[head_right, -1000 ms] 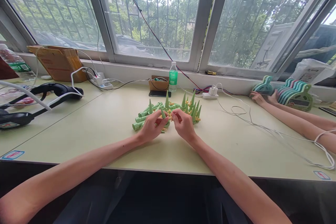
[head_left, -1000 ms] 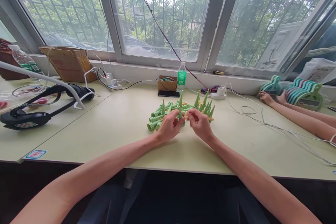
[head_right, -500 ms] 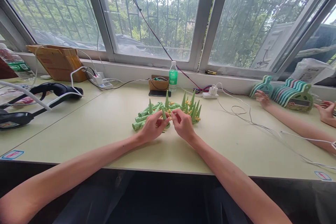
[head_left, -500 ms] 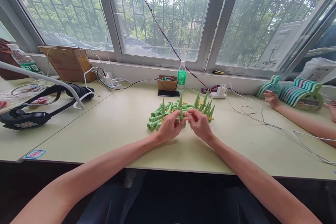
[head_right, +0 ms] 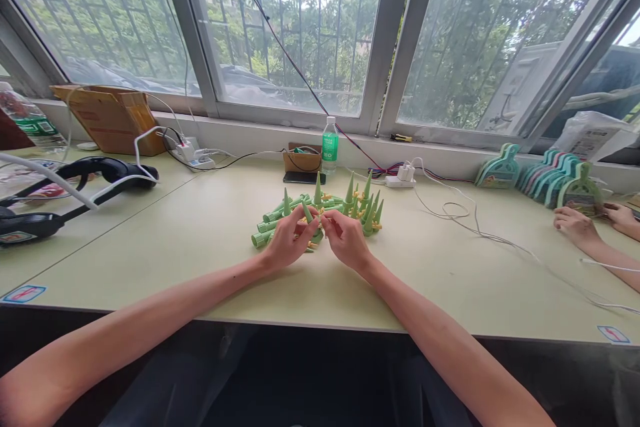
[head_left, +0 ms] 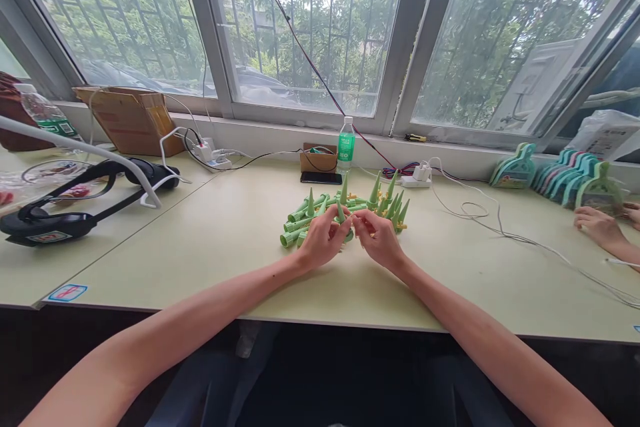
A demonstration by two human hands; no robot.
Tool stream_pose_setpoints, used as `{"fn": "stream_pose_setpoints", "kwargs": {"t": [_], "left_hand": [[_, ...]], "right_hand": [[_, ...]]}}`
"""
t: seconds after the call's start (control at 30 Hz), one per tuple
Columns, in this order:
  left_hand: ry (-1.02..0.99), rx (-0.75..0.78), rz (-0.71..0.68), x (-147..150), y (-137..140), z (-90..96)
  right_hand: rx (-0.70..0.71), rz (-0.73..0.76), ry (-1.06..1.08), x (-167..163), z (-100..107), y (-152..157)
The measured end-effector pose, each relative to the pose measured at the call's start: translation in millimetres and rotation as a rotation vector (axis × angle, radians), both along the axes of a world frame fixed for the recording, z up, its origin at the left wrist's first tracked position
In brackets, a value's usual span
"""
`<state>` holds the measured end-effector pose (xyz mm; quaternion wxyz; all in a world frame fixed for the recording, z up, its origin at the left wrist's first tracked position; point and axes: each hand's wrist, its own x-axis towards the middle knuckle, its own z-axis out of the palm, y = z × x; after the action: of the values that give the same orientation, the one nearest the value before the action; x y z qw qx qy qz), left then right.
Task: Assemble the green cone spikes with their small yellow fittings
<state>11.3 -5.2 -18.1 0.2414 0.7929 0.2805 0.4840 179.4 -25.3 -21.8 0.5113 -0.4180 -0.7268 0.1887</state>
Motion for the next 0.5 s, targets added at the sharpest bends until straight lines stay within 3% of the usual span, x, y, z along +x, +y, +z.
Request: {"fn": "stream_pose_setpoints", "kwargs": {"t": [0.5], "left_hand": [[0.012,0.187,-0.004,0.1,5.4,-4.5]], "right_hand": [[0.068,-0.050,-0.050,0.7,-4.5,4.3]]}}
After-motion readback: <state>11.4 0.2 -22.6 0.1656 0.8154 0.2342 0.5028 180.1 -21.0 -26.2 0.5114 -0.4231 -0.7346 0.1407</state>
